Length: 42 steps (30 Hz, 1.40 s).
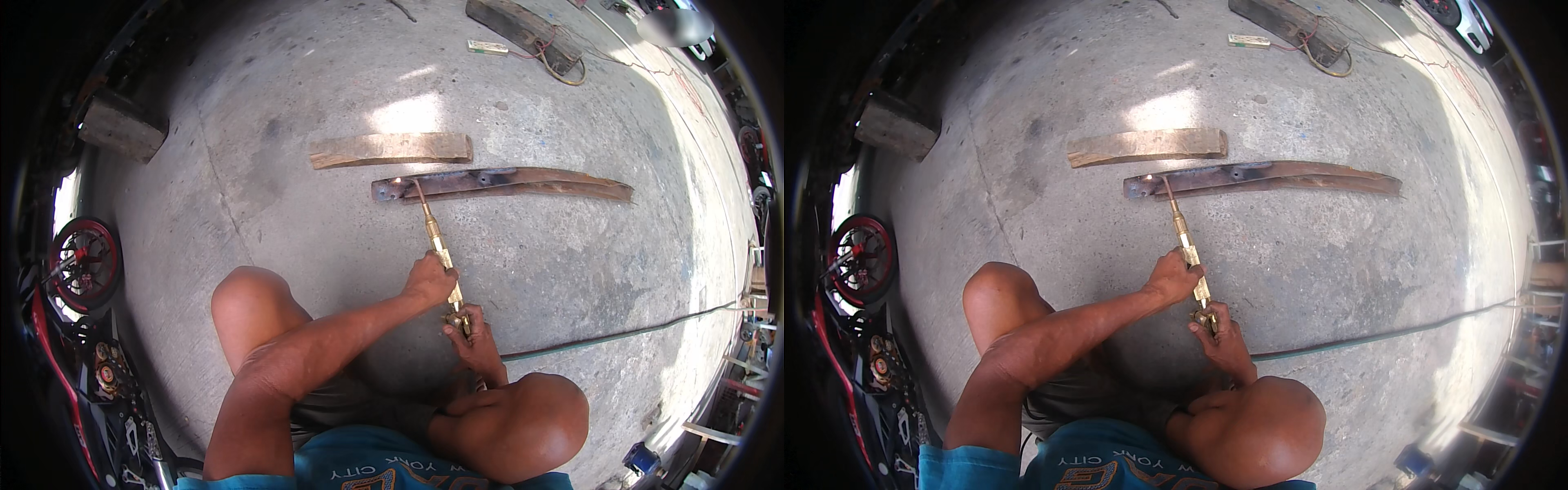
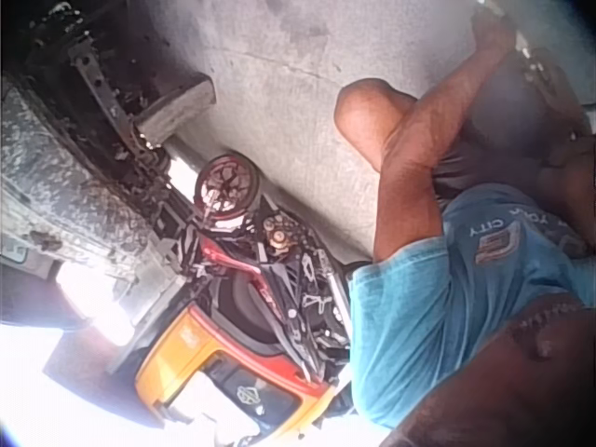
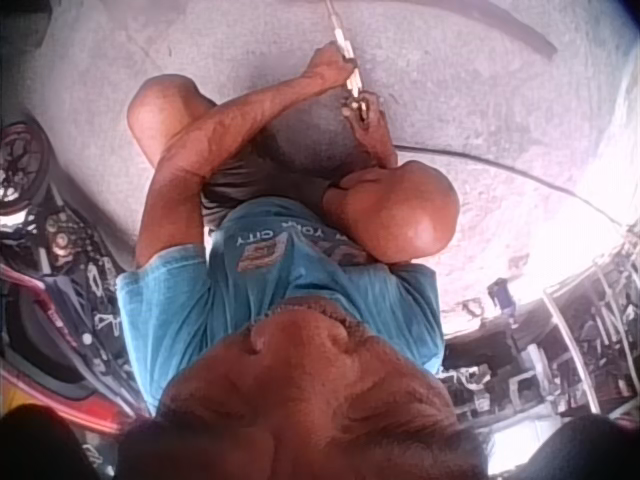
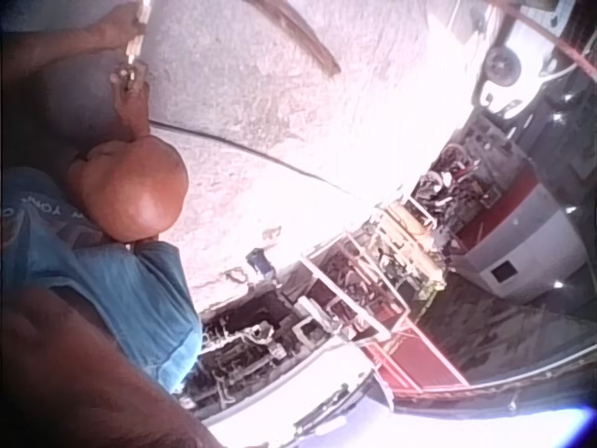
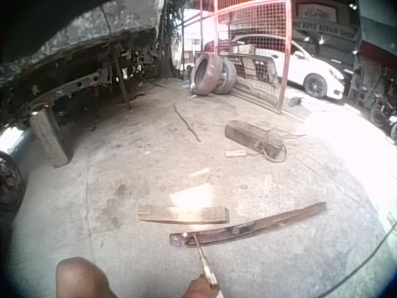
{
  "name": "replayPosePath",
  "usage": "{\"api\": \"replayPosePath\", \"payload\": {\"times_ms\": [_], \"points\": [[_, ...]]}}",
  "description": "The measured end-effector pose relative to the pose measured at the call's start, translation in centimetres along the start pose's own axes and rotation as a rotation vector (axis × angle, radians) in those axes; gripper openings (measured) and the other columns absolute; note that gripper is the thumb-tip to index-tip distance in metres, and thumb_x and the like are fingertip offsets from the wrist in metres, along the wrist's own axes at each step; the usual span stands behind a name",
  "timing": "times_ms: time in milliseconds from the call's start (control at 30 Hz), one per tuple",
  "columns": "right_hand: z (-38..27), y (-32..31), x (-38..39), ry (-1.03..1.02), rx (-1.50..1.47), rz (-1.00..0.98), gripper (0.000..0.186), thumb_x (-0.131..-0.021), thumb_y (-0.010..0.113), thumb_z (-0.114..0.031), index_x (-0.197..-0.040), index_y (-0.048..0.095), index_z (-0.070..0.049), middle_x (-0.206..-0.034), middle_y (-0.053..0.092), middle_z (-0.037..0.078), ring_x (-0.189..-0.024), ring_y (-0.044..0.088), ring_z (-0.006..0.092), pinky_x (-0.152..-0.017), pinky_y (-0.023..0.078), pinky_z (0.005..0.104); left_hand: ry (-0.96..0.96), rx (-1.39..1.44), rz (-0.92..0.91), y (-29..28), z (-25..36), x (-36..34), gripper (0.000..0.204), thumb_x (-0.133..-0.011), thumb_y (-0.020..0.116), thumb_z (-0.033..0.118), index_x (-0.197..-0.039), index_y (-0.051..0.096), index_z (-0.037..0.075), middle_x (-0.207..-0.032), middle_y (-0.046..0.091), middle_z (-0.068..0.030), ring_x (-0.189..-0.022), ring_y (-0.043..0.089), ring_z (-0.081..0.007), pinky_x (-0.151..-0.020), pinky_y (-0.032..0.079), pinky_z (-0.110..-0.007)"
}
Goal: The person uses a welding torch to join two metal pieces on the floor. They hold the torch steadily, moving it along the seam to create a weld while sparks fly. The person remains seated throughout the process.
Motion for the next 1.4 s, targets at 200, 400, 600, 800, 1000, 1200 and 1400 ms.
{"api": "replayPosePath", "payload": {"times_ms": [200, 400, 600, 800, 1000, 1200, 1400], "points": [[0.23, 0.04, 0.0, 0.003, -0.015, -0.006, 0.043, -0.098, 0.073, -0.021, -0.125, 0.043, -0.01, -0.091, 0.069, 0.015, -0.079, 0.069, 0.0283, -0.072, 0.053, 0.0413, 0.0, -0.003, -0.017, -0.03, 0.01, -0.01, 0.04, -0.093, 0.068, 0.022, -0.112, 0.058, -0.011, -0.089, 0.071, -0.0268, -0.085, 0.073, -0.0364, -0.078, 0.056, -0.046], [0.26, 0.05, -0.02, 0.01, -0.006, -0.005, 0.042, -0.098, 0.073, -0.021, -0.125, 0.043, -0.01, -0.091, 0.069, 0.016, -0.079, 0.07, 0.0295, -0.073, 0.054, 0.0417, 0.021, -0.009, 0.009, 0.09, -0.35, -0.24, 0.041, -0.093, 0.069, 0.022, -0.112, 0.058, -0.012, -0.088, 0.071, -0.0272, -0.084, 0.074, -0.0373, -0.076, 0.056, -0.046], [0.07, 0.1, -0.02, 0.012, -0.004, 0.007, 0.042, -0.097, 0.073, -0.02, -0.126, 0.044, -0.01, -0.091, 0.069, 0.017, -0.08, 0.07, 0.0307, -0.073, 0.054, 0.0423, 0.023, -0.009, 0.009, -0.03, -0.16, -0.08, 0.042, -0.092, 0.069, 0.023, -0.111, 0.058, -0.013, -0.089, 0.071, -0.0281, -0.085, 0.074, -0.0376, -0.077, 0.057, -0.046], [-0.01, -0.01, 0.01, -0.005, 0.008, 0.007, 0.04, -0.098, 0.072, -0.021, -0.126, 0.046, -0.009, -0.092, 0.069, 0.017, -0.081, 0.071, 0.0304, -0.074, 0.054, 0.0418, 0.008, -0.003, -0.012, -0.16, 0.11, 0.01, 0.042, -0.093, 0.069, 0.023, -0.112, 0.058, -0.013, -0.091, 0.071, -0.0284, -0.086, 0.074, -0.0376, -0.078, 0.057, -0.046], [-0.1, 0.0, 0.07, -0.004, -0.027, -0.004, 0.036, -0.101, 0.069, -0.024, -0.127, 0.049, -0.009, -0.089, 0.069, 0.016, -0.079, 0.07, 0.0295, -0.073, 0.053, 0.0412, 0.002, -0.005, -0.017, -0.26, 0.13, 0.05, 0.044, -0.093, 0.068, 0.024, -0.113, 0.057, -0.014, -0.092, 0.071, -0.0291, -0.087, 0.074, -0.0384, -0.079, 0.057, -0.046], [0.54, 0.29, -0.07, -0.08, -0.052, 0.012, 0.035, -0.103, 0.066, -0.026, -0.128, 0.047, -0.011, -0.07, 0.055, 0.0, -0.059, 0.05, 0.0085, -0.054, 0.043, 0.0278, 0.01, 0.0, -0.005, -0.15, 0.06, 0.03, 0.045, -0.092, 0.068, 0.024, -0.114, 0.057, -0.014, -0.092, 0.071, -0.0297, -0.088, 0.074, -0.0395, -0.081, 0.057, -0.046], [0.13, 0.29, -0.13, -0.081, -0.054, 0.015, 0.034, -0.103, 0.066, -0.026, -0.128, 0.048, -0.011, -0.069, 0.055, 0.0, -0.059, 0.05, 0.0087, -0.053, 0.043, 0.0277, 0.004, 0.003, -0.003, -0.05, -0.26, -0.13, 0.045, -0.092, 0.069, 0.024, -0.114, 0.058, -0.014, -0.094, 0.071, -0.0296, -0.091, 0.074, -0.0402, -0.081, 0.056, -0.047]]}}
Point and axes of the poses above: each hand's wrist, its own x-axis away from the middle knuckle, its own y-axis out of the palm, z = x × y, the point moved 2 cm from there along -x, towards the middle knuckle
